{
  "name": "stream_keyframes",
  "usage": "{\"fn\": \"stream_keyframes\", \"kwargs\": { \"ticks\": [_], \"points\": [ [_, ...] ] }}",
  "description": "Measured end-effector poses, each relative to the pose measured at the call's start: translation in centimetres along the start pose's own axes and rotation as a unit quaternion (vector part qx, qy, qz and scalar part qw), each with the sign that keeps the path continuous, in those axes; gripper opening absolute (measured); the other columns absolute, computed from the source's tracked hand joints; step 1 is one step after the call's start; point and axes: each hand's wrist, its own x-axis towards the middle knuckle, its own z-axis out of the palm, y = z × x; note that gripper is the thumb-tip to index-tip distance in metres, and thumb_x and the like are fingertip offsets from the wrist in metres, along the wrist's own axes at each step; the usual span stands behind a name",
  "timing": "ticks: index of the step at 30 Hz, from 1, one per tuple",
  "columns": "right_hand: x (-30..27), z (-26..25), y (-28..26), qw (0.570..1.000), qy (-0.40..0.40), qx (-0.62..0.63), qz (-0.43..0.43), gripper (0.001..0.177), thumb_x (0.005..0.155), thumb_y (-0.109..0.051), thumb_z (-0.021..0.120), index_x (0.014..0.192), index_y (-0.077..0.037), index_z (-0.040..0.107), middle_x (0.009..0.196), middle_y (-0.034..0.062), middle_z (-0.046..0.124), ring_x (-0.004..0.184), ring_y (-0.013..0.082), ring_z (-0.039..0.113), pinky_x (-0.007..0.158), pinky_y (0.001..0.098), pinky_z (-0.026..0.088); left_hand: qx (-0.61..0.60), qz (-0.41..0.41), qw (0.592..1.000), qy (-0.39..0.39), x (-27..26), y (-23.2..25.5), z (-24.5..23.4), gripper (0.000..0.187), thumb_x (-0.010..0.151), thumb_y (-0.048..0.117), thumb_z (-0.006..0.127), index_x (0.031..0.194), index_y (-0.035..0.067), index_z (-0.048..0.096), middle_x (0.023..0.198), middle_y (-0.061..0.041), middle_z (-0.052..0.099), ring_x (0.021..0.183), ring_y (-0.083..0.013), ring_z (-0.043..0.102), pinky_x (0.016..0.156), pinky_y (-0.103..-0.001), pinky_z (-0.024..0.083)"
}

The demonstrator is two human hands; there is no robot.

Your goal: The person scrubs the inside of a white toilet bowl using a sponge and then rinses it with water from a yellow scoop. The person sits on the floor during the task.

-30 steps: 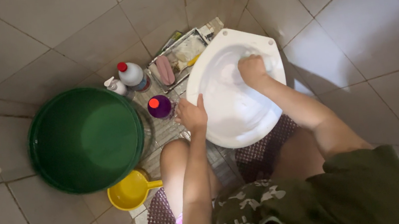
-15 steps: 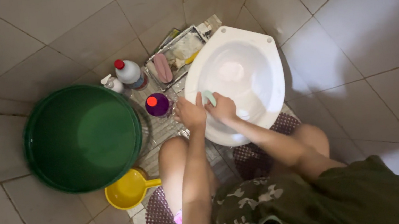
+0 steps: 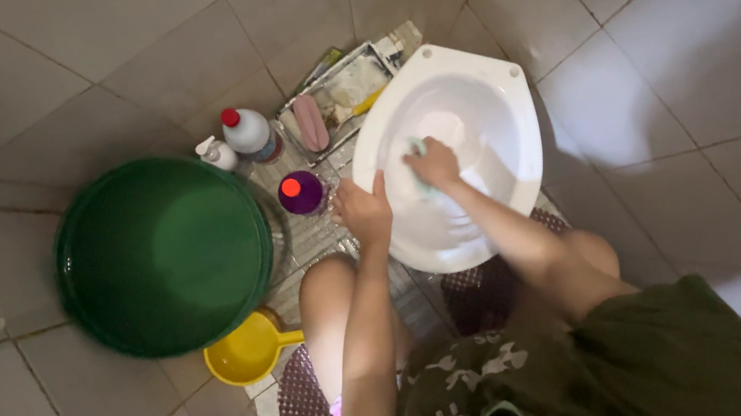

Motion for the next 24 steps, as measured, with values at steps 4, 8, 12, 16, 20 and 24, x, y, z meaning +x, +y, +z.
{"fn": "stream_keyframes", "kwargs": {
  "ticks": [4, 8, 12, 16, 20, 24],
  "points": [
    [1.1, 0.1, 1.2, 0.996, -0.024, -0.087, 0.024, 0.046, 0.080, -0.044, 0.076, 0.100, -0.003, 0.069, 0.099, 0.0228, 0.074, 0.096, 0.0403, 0.072, 0.084, 0.0497, 0.056, 0.011, -0.001, 1.000, 0.010, -0.2, -0.3, 0.3, 0.063, 0.090, 0.055, 0.069, 0.114, -0.001, 0.056, 0.114, -0.023, 0.064, 0.116, -0.0446, 0.055, 0.095, -0.066, 0.035],
    [2.7, 0.4, 1.8, 0.999, 0.037, -0.001, 0.002, 0.040, 0.081, -0.043, 0.073, 0.096, -0.005, 0.073, 0.094, 0.0221, 0.074, 0.093, 0.0419, 0.070, 0.084, 0.0506, 0.055, 0.002, 0.004, 1.000, 0.012, -0.1, -0.3, 0.4, 0.063, 0.089, 0.055, 0.070, 0.114, -0.002, 0.057, 0.115, -0.024, 0.064, 0.116, -0.0456, 0.054, 0.095, -0.067, 0.034],
    [3.6, 0.0, 2.5, 0.999, -0.043, -0.018, 0.028, 0.045, 0.081, -0.046, 0.074, 0.090, -0.003, 0.073, 0.093, 0.0222, 0.074, 0.093, 0.0389, 0.073, 0.084, 0.0488, 0.057, 0.004, 0.006, 1.000, 0.009, 0.1, -0.3, 0.2, 0.065, 0.088, 0.055, 0.071, 0.114, -0.002, 0.056, 0.115, -0.025, 0.064, 0.115, -0.0465, 0.054, 0.094, -0.068, 0.034],
    [4.5, 0.1, 2.6, 0.991, -0.053, -0.119, 0.020, 0.042, 0.082, -0.042, 0.072, 0.093, -0.002, 0.073, 0.096, 0.0234, 0.074, 0.094, 0.0390, 0.074, 0.082, 0.0500, 0.058, 0.009, 0.000, 1.000, 0.005, 0.1, -0.1, 0.2, 0.063, 0.090, 0.055, 0.070, 0.114, -0.002, 0.056, 0.114, -0.023, 0.064, 0.116, -0.0452, 0.055, 0.095, -0.067, 0.035],
    [5.0, 0.9, 2.0, 0.998, 0.053, -0.021, 0.024, 0.040, 0.083, -0.040, 0.071, 0.095, -0.003, 0.074, 0.094, 0.0243, 0.074, 0.091, 0.0421, 0.071, 0.082, 0.0506, 0.056, 0.015, 0.008, 1.000, 0.013, 0.2, -0.1, 0.0, 0.063, 0.089, 0.055, 0.070, 0.114, -0.002, 0.057, 0.111, -0.023, 0.065, 0.114, -0.0444, 0.056, 0.093, -0.066, 0.034],
    [4.3, -0.1, 3.0, 0.998, -0.037, -0.043, 0.001, 0.045, 0.078, -0.043, 0.074, 0.090, 0.000, 0.074, 0.096, 0.0251, 0.074, 0.094, 0.0395, 0.072, 0.085, 0.0482, 0.057, 0.006, -0.003, 1.000, -0.004, -0.1, -0.1, 0.1, 0.063, 0.088, 0.056, 0.069, 0.112, -0.001, 0.057, 0.112, -0.022, 0.065, 0.115, -0.0438, 0.055, 0.095, -0.065, 0.035]
  ]
}}
